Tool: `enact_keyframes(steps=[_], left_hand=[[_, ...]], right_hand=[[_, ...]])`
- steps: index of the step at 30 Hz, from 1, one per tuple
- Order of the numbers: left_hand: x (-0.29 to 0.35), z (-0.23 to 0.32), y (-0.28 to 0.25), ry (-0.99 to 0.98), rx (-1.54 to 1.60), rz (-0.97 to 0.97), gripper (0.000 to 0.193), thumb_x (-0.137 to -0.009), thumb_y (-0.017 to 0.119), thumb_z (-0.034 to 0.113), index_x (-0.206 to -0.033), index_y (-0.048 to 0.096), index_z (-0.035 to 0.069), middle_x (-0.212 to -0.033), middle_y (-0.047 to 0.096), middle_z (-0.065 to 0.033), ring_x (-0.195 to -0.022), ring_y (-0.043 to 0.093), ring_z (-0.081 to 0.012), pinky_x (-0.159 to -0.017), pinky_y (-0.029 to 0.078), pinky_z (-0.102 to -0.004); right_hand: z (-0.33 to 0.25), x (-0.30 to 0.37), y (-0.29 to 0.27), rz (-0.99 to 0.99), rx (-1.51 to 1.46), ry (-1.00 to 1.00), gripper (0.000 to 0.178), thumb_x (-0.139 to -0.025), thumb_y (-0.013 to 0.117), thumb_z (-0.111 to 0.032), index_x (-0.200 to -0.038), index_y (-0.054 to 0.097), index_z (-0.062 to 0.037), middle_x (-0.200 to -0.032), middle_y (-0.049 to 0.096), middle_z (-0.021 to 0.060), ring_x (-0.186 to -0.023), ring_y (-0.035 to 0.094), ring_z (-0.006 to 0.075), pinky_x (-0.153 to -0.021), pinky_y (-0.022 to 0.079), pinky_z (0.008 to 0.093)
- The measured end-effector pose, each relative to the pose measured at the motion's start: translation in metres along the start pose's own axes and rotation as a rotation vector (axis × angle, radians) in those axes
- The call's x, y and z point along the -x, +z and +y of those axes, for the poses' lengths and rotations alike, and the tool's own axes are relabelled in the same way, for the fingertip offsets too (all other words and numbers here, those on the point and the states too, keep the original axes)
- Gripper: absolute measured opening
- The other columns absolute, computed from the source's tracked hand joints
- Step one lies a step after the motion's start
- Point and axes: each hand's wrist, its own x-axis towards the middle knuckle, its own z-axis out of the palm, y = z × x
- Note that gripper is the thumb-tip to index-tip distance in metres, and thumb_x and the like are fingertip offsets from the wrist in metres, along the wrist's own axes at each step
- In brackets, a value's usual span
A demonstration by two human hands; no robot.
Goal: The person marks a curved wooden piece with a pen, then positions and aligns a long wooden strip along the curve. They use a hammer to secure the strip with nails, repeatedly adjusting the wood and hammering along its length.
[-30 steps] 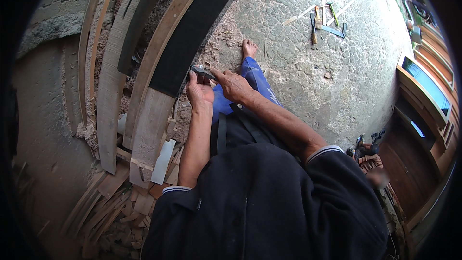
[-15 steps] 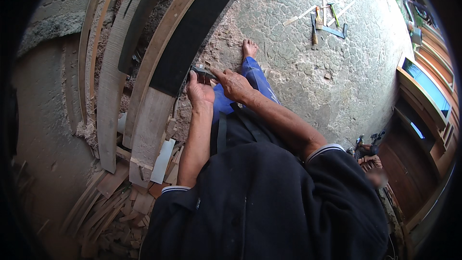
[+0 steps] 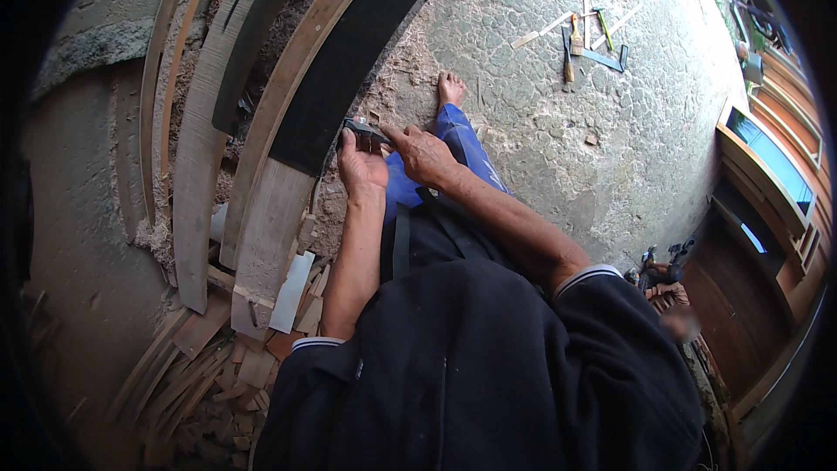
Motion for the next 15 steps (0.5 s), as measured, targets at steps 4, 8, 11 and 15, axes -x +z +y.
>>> enact_keyframes(steps=[4, 8, 11, 15], left_hand=[[-0.003, -0.004, -0.002, -0.002, 0.048, -0.082, 0.015, -0.097, 0.067, 0.023, -0.106, 0.064, 0.011, -0.094, 0.064, -0.0018, -0.086, 0.058, -0.0157, -0.079, 0.048, -0.0338], [-0.014, -0.009, -0.003, -0.028, -0.004, -0.144, 0.027, -0.097, 0.065, 0.032, -0.115, 0.063, 0.012, -0.103, 0.065, -0.0015, -0.093, 0.060, -0.0164, -0.082, 0.051, -0.0387], [-0.023, -0.016, -0.001, -0.084, 0.044, -0.144, 0.028, -0.098, 0.066, 0.029, -0.117, 0.063, 0.009, -0.107, 0.066, -0.0026, -0.095, 0.060, -0.0164, -0.085, 0.050, -0.0351], [-0.028, -0.020, 0.003, -0.131, 0.072, -0.148, 0.029, -0.098, 0.066, 0.025, -0.121, 0.063, 0.008, -0.111, 0.066, -0.0037, -0.097, 0.060, -0.0164, -0.086, 0.050, -0.0319]], right_hand=[[0.000, 0.000, 0.002, 0.053, -0.003, 0.014, 0.053, -0.094, 0.055, -0.013, -0.146, 0.044, -0.0125, -0.103, 0.061, 0.0227, -0.096, 0.065, 0.0414, -0.082, 0.053, 0.0486], [0.001, -0.002, -0.001, 0.079, -0.010, 0.030, 0.051, -0.093, 0.054, -0.013, -0.144, 0.046, -0.0131, -0.103, 0.061, 0.0229, -0.094, 0.065, 0.0423, -0.081, 0.053, 0.0496], [0.004, -0.003, -0.006, 0.081, -0.020, 0.050, 0.053, -0.092, 0.053, -0.012, -0.144, 0.045, -0.0149, -0.105, 0.062, 0.0243, -0.094, 0.066, 0.0440, -0.081, 0.054, 0.0506], [0.007, -0.006, -0.012, 0.075, -0.005, 0.058, 0.050, -0.095, 0.053, -0.016, -0.144, 0.045, -0.0147, -0.105, 0.062, 0.0242, -0.094, 0.066, 0.0437, -0.081, 0.054, 0.0510]])
